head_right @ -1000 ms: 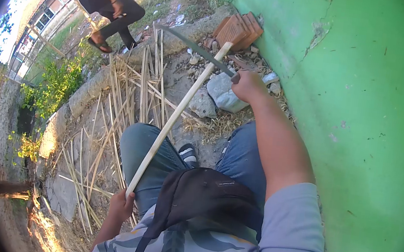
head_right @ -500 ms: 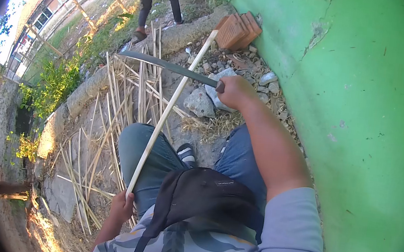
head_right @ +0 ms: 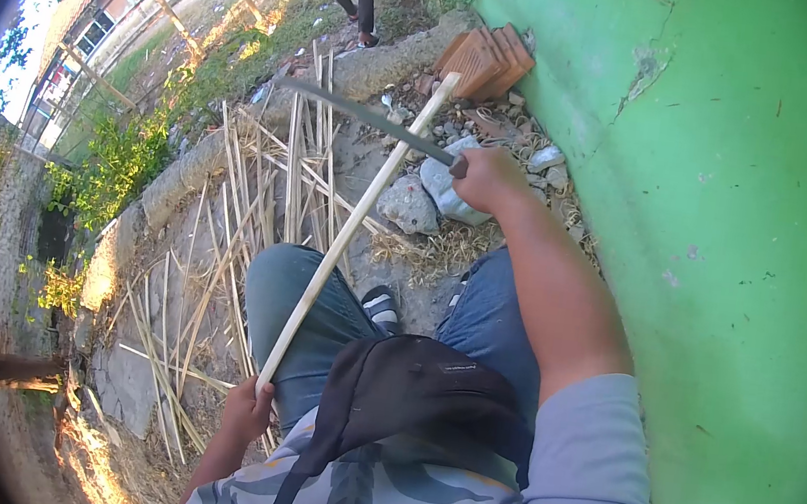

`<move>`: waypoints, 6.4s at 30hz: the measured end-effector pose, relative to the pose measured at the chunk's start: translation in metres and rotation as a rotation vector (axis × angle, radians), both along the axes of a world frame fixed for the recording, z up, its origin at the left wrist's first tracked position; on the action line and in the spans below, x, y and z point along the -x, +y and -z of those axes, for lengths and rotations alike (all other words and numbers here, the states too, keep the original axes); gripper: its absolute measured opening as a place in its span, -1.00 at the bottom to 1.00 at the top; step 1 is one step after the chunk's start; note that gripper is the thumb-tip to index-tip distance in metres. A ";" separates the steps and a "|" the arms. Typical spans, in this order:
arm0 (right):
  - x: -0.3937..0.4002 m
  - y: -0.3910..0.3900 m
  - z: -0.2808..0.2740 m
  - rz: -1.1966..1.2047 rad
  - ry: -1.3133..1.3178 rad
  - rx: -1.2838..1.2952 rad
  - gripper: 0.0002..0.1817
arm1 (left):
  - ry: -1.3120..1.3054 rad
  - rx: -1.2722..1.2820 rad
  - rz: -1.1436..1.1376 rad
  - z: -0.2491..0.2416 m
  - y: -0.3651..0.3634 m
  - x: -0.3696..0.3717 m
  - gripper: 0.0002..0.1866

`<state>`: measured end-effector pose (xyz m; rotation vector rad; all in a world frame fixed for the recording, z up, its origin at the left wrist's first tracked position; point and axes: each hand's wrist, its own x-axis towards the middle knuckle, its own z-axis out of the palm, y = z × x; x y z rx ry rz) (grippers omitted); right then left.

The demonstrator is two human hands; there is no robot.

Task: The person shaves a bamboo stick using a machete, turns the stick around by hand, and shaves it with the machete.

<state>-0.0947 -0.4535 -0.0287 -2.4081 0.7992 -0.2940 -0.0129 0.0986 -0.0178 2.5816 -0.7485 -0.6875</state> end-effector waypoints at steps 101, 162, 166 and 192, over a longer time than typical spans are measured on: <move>-0.004 -0.021 0.005 0.093 -0.047 0.057 -0.81 | -0.106 -0.022 0.004 0.009 0.000 0.003 -0.46; -0.011 0.037 -0.028 -0.315 0.114 0.201 -0.82 | 0.229 0.068 -0.066 -0.028 -0.018 0.006 -0.52; -0.017 0.039 -0.022 -0.288 0.180 0.210 -0.85 | 0.076 0.052 -0.008 -0.019 -0.019 0.010 -0.50; -0.007 0.028 -0.021 -0.355 0.148 0.027 -0.30 | 0.128 0.083 -0.032 -0.011 -0.019 0.007 -0.49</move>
